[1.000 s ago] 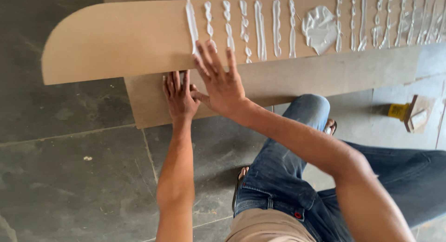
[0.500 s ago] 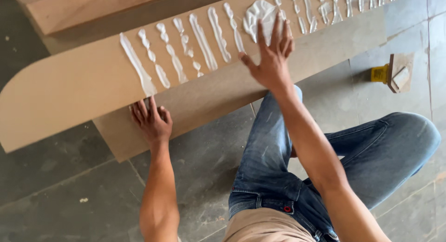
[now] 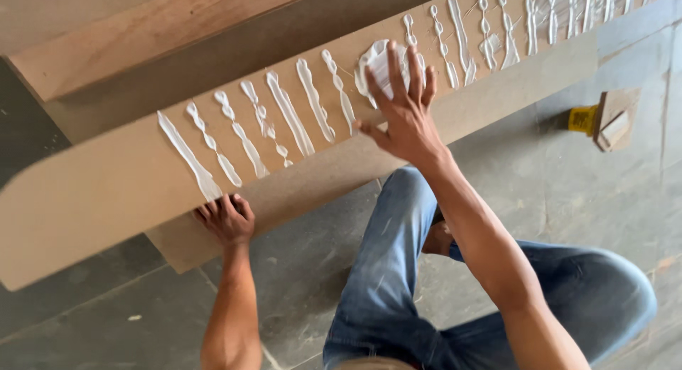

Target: The person applies white glue to a long wooden board using a small brush and then spreads it with their hand. The person sits on the floor during the task.

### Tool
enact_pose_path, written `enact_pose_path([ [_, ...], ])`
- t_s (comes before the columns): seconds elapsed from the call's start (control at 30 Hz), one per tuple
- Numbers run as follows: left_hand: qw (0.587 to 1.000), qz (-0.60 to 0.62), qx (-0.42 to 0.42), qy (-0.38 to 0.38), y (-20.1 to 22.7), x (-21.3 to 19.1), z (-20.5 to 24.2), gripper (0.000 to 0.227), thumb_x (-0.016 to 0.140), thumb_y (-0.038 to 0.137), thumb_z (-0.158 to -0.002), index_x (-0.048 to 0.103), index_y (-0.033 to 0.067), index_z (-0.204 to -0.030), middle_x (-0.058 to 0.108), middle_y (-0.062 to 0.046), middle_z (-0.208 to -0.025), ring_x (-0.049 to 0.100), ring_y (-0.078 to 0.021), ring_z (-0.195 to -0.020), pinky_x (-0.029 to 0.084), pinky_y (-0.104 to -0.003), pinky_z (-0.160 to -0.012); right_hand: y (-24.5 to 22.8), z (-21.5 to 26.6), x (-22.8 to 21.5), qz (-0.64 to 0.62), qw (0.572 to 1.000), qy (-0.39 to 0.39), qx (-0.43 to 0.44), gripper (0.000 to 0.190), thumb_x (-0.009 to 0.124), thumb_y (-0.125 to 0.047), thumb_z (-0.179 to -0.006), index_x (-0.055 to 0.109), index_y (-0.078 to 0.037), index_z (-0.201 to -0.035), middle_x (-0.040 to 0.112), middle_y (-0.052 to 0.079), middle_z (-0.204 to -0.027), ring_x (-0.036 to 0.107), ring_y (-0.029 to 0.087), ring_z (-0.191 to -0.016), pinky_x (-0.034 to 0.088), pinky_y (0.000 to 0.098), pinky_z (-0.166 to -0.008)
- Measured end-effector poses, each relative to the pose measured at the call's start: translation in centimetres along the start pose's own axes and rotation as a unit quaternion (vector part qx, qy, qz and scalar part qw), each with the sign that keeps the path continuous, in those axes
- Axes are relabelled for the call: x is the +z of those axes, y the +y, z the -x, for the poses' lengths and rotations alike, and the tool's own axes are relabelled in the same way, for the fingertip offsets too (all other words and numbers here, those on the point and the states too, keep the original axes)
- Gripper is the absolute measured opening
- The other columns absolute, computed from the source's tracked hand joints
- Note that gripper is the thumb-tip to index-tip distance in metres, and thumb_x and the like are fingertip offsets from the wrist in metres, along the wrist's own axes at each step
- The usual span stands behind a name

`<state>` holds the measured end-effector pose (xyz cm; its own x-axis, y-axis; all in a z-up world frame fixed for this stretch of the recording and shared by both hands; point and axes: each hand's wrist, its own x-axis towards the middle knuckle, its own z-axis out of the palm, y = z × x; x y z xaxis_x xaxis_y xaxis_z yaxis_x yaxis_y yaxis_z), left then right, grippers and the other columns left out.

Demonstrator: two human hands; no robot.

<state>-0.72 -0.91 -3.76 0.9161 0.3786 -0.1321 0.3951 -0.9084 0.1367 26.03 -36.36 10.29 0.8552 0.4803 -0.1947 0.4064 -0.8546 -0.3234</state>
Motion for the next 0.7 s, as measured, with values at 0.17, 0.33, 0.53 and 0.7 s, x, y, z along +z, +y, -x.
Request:
enact_pose_path([
  [0.17,0.991,-0.012,0.081,0.103,0.0,-0.4,-0.4,0.031,0.058,0.024,-0.102,0.065,-0.0009,-0.118,0.061,-0.027,-0.137,0.05,-0.0491,-0.132,0.036,-0.066,-0.113,-0.1,-1.3,-1.1,-0.028,0.997,0.048,0.056,0.087,0.063,-0.066,-0.095,0.043,-0.019,-0.165,0.001,0.02,-0.173,-0.003,0.046,-0.159,0.0,0.0687,-0.126],
  [0.33,0.991,0.013,0.086,0.104,0.0,0.3,-0.4,0.024,0.058,0.024,-0.101,0.065,0.0028,-0.11,0.062,-0.027,-0.131,0.051,-0.0504,-0.128,0.036,-0.068,-0.106,0.8,-3.6,-0.9,-0.038,0.995,0.078,0.041,0.077,0.068,-0.06,-0.099,0.051,-0.017,-0.161,0.005,0.019,-0.173,-0.001,0.046,-0.159,0.001,0.0681,-0.124],
  [0.53,0.989,0.033,0.075,0.119,-0.5,0.5,-0.4,0.029,0.058,0.026,-0.097,0.064,0.0017,-0.112,0.061,-0.028,-0.125,0.052,-0.0535,-0.123,0.036,-0.071,-0.108,-1.8,1.4,-0.3,-0.205,0.964,0.156,0.066,0.039,0.068,-0.035,-0.1,0.073,-0.019,-0.135,0.021,0.01,-0.177,0.01,0.037,-0.167,0.011,0.0561,-0.136],
  [0.7,0.974,0.129,0.118,0.141,-1.8,-1.2,0.0,0.05,0.059,0.025,-0.097,0.057,0.0058,-0.144,0.051,-0.025,-0.147,0.045,-0.0498,-0.137,0.031,-0.065,-0.118,-10.1,5.4,2.0,-0.354,0.919,0.153,0.078,0.057,0.057,-0.02,-0.088,0.067,-0.012,-0.144,0.021,0.008,-0.178,0.01,0.035,-0.167,0.014,0.0501,-0.137],
])
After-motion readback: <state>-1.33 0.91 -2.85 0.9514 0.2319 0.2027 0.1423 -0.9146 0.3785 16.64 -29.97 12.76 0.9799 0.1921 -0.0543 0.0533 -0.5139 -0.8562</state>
